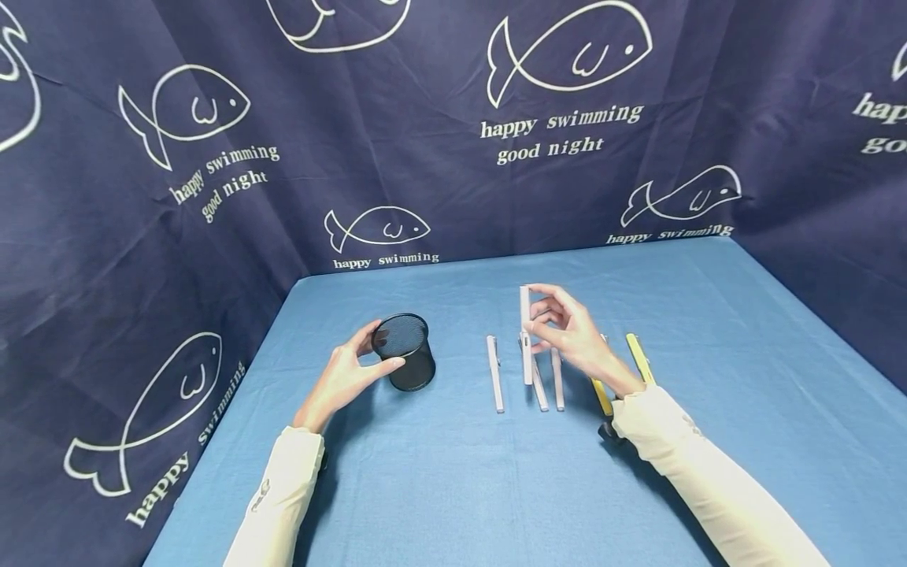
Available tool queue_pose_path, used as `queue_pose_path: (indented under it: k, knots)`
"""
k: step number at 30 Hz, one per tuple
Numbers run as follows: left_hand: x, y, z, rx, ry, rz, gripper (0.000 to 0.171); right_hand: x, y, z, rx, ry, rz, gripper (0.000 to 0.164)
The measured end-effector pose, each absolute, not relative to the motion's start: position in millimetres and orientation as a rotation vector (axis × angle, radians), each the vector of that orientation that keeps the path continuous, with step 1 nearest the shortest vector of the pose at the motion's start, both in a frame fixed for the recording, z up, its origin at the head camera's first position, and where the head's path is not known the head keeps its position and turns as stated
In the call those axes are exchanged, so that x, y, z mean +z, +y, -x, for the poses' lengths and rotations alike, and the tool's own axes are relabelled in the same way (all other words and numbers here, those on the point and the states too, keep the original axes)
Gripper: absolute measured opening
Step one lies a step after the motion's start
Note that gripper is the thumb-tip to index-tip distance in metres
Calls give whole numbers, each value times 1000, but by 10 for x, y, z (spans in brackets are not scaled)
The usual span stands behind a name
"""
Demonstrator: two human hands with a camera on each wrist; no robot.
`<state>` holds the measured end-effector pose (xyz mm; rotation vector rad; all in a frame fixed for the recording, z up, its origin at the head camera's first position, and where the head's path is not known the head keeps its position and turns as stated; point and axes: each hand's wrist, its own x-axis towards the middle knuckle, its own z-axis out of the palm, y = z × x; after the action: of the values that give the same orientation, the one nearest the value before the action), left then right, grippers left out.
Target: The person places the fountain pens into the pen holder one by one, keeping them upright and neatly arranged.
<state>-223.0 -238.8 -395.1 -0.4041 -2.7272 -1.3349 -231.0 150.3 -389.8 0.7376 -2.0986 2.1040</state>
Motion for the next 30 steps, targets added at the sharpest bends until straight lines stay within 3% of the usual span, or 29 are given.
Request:
queue_pose_path:
  k: [30]
  knots:
    - [-3978,-2400,2244,-1364,-2732,389,94,-3924,1264,2334,2164,-2075,-749,57]
